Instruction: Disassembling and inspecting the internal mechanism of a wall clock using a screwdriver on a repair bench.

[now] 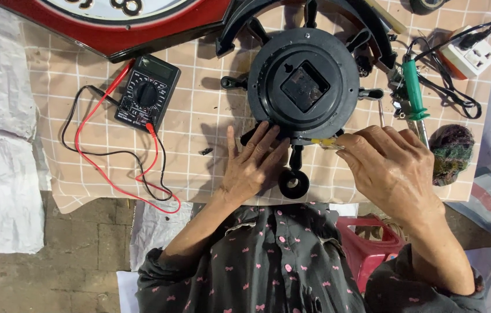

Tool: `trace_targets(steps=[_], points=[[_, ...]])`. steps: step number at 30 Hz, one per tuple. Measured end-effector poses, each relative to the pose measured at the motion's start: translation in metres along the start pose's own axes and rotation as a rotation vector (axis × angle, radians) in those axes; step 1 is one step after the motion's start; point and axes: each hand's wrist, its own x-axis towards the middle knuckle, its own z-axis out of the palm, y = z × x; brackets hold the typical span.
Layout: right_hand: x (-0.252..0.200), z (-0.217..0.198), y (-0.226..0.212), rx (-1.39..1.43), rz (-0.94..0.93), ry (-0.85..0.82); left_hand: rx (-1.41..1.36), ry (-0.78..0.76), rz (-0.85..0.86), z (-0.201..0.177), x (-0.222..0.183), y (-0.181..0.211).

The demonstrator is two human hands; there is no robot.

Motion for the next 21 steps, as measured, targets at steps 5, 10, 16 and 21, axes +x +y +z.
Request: trace_targets(steps=[5, 10, 16, 21], points=[[0.004, 0.002, 0.002, -0.040, -0.060, -0.026, -0.025, 0.058, 0.007, 0.000, 0.001, 0.000], [0.019, -0.006, -0.001, -0.171, -0.156, -0.085, -0.075, 0.034, -0.012, 0.006, -0.004, -0.001], [0.028, -0.011, -0.002, -0.150, -0.205, -0.118, -0.071, 0.033, -0.019, 0.007, -0.005, -0.002], [0.023, -0.006, 0.002, -0.138, -0.181, -0.152, -0.069, 0.019, 0.006, 0.005, -0.005, -0.002]])
